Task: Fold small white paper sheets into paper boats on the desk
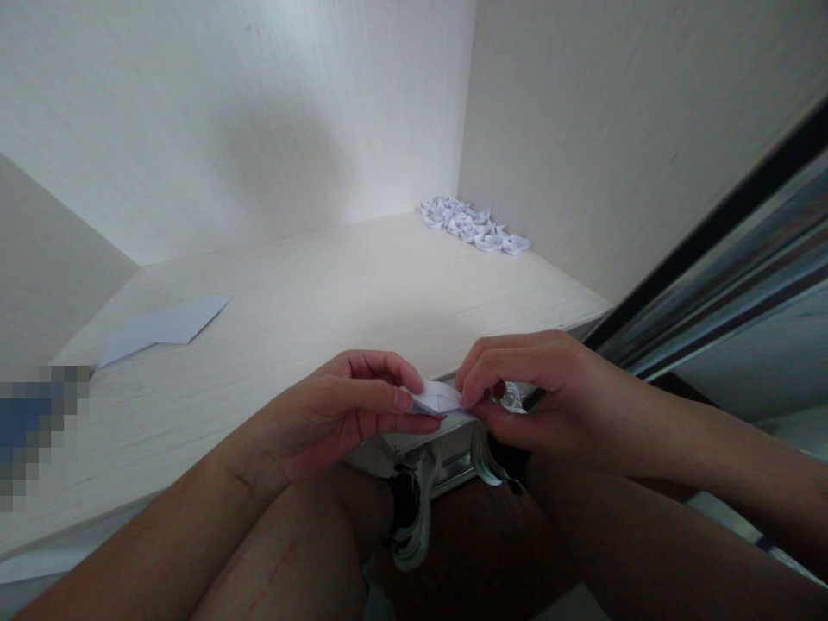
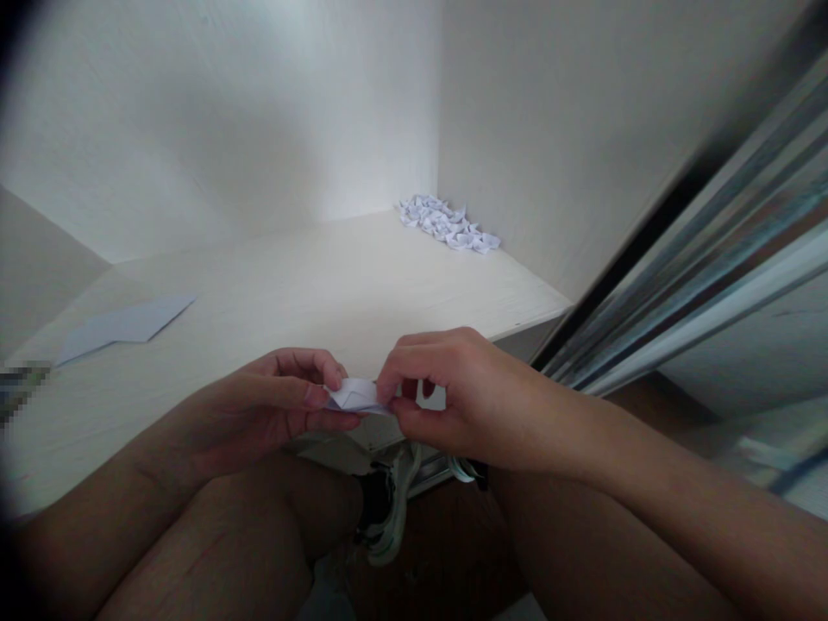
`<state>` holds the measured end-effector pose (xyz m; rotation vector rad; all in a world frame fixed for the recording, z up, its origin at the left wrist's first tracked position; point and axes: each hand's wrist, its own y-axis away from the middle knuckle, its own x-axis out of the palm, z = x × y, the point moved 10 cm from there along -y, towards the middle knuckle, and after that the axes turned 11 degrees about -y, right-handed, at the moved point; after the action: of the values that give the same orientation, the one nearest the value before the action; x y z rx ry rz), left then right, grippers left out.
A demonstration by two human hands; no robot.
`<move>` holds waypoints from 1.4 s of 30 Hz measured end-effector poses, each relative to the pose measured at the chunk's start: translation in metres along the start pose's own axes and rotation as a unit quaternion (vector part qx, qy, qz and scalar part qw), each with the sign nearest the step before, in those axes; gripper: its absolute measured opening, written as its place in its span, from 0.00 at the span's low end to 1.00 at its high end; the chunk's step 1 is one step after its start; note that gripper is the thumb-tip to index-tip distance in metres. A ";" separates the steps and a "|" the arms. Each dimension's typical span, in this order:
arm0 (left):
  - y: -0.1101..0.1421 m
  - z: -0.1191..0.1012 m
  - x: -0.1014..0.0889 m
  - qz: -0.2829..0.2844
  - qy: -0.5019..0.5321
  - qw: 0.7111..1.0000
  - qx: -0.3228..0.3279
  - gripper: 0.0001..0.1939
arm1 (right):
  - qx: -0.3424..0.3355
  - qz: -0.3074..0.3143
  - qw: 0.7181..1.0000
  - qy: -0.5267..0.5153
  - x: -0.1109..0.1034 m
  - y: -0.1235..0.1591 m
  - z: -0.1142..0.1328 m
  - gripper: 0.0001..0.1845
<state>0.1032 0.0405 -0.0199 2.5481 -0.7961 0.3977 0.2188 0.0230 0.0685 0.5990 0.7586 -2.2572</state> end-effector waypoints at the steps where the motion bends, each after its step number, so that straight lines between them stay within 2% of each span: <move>1: 0.000 0.000 0.000 -0.001 -0.003 1.000 -0.001 0.06 | 0.005 0.003 1.000 -0.002 0.000 0.000 0.000 0.07; 5: -0.001 0.001 -0.001 0.002 -0.013 1.000 -0.009 0.05 | 0.030 0.003 0.999 0.020 -0.001 -0.001 -0.001 0.05; 10: 0.000 0.001 -0.002 0.000 -0.016 1.000 -0.006 0.06 | 0.020 0.025 0.998 0.052 0.004 -0.001 0.003 0.06; 20: 0.002 0.001 -0.002 0.003 -0.012 1.000 -0.005 0.06 | 0.067 -0.008 0.996 -0.060 -0.004 0.000 -0.001 0.06; 28: 0.002 0.000 0.001 0.014 -0.001 1.000 -0.003 0.06 | 0.016 -0.013 0.998 -0.067 -0.007 0.000 0.004 0.02; 36: 0.002 -0.005 -0.002 -0.002 0.008 1.000 0.019 0.06 | 0.002 -0.048 0.998 -0.049 -0.013 0.000 0.007 0.06; 42: 0.002 -0.011 0.000 0.003 0.010 0.999 0.046 0.07 | 0.008 -0.107 0.993 -0.058 -0.021 0.005 0.000 0.06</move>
<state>0.1011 0.0442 -0.0101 2.6226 -0.7960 0.4709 0.2361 0.0295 0.0790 0.4043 0.7784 -2.4711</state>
